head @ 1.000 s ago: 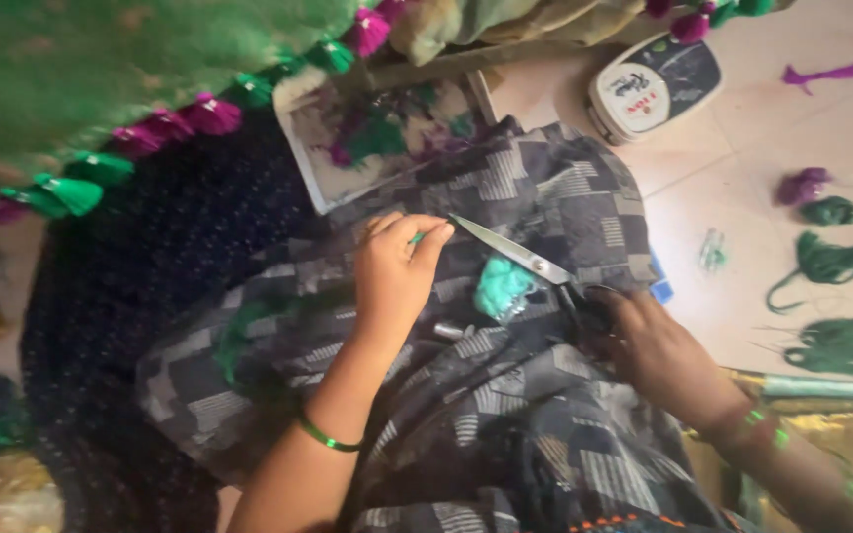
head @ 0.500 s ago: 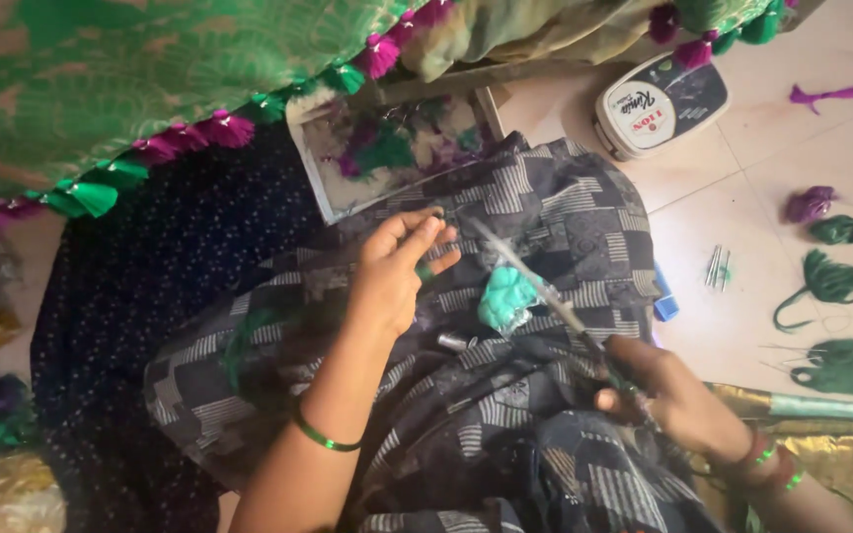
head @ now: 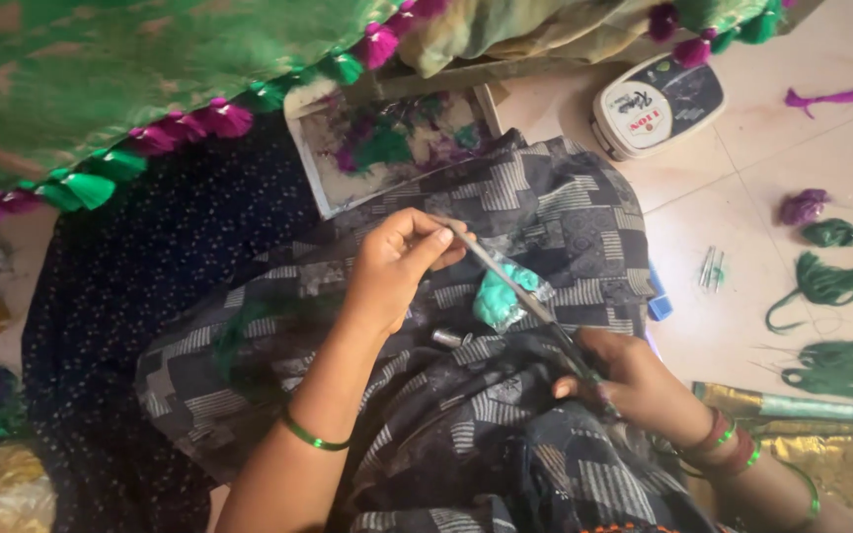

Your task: The recorder is cutting and organizing green fabric strips and threads, likely for making tassels or garment decorations.

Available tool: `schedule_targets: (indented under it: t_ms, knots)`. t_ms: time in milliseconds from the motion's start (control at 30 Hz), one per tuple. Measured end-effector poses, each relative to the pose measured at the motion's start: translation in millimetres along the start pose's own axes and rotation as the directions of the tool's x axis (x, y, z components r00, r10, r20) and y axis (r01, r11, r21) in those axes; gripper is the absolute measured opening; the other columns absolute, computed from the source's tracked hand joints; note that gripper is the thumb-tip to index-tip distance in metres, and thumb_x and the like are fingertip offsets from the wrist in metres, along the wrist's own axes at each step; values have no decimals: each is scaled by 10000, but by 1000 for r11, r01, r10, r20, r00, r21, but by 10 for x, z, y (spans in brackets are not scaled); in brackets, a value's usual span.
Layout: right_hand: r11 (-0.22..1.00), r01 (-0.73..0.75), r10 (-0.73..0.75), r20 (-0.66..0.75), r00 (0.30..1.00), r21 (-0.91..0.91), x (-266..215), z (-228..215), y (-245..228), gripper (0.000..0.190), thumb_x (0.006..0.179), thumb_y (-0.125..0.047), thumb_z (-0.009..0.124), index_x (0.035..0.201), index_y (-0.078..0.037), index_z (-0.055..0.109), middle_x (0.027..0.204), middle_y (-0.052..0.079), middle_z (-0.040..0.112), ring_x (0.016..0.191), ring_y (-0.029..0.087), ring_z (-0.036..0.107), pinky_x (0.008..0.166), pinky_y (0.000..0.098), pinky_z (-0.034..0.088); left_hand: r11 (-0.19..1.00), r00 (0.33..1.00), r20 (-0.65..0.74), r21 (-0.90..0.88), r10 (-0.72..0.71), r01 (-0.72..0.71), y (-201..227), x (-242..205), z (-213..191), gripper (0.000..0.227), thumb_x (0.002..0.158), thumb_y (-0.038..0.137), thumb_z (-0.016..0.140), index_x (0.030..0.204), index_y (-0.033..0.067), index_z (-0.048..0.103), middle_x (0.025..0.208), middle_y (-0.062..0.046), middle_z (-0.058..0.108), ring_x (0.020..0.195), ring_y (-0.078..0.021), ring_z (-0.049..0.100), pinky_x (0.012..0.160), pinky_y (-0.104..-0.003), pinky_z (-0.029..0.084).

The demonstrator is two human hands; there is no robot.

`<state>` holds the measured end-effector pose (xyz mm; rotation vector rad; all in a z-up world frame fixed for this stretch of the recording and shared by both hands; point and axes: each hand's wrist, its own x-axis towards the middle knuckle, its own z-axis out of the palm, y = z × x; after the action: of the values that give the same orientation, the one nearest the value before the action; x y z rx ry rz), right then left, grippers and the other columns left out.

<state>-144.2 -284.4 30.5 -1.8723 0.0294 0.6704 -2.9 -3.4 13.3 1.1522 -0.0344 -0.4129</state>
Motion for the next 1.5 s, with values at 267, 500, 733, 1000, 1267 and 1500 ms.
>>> schedule_targets:
  t_ms: [267, 500, 733, 1000, 1267, 1500]
  knots:
    - [914, -136, 23, -287, 958, -381, -2, -198, 280, 409, 725, -242, 849, 1028, -17, 690, 793, 147, 660, 714, 234, 623, 661, 375, 535, 992, 999, -41, 122, 16, -11, 62, 34, -17, 105, 995, 55, 627, 1044, -34, 654, 1112, -139, 718, 1050, -237, 739, 931, -368, 620]
    - [788, 246, -430, -219, 876, -564, -10, -382, -1, 526, 747, -147, 818, 1229, -21, 651, 1084, 186, 657, 953, 391, 651, 819, 438, 546, 904, 999, -34, 427, 7, 8, 156, -32, 35, 130, 977, 83, 669, 1049, -17, 710, 1018, -131, 775, 941, -186, 744, 876, -317, 589]
    - [916, -59, -246, -674, 697, -396, 115, -1546, 1170, 274, 896, -26, 718, 1169, -46, 709, 1053, 107, 729, 871, 182, 742, 743, 319, 599, 956, 994, -106, 289, -21, 51, 67, -9, -23, 96, 986, 33, 678, 1050, -38, 684, 1039, -116, 736, 971, -178, 716, 938, -315, 568]
    - [724, -514, -55, -782, 621, -460, 927, -1967, 2675, 123, 852, -169, 684, 954, -124, 735, 997, 194, 729, 934, 402, 690, 834, 501, 554, 969, 993, -98, 231, -65, 86, 73, 40, 119, 101, 961, -6, 682, 1049, -56, 678, 1035, -114, 718, 980, -184, 716, 961, -320, 574]
    - [593, -682, 177, -757, 629, -428, 1262, -1586, 2162, 326, 888, -102, 591, 1206, -61, 531, 962, 248, 724, 905, 433, 705, 742, 533, 578, 955, 996, -87, 295, -10, 35, 91, -76, 61, 104, 960, -29, 671, 1058, -61, 675, 1065, -134, 725, 1015, -187, 703, 992, -316, 559]
    - [587, -653, -61, -831, 553, -478, 887, -1692, 1926, 110, 834, -137, 674, 847, -51, 740, 867, 206, 712, 839, 391, 705, 768, 469, 576, 947, 996, -77, 315, -40, 63, 109, -119, 183, 108, 969, -23, 666, 1071, -60, 671, 1079, -131, 727, 1031, -174, 703, 995, -298, 551]
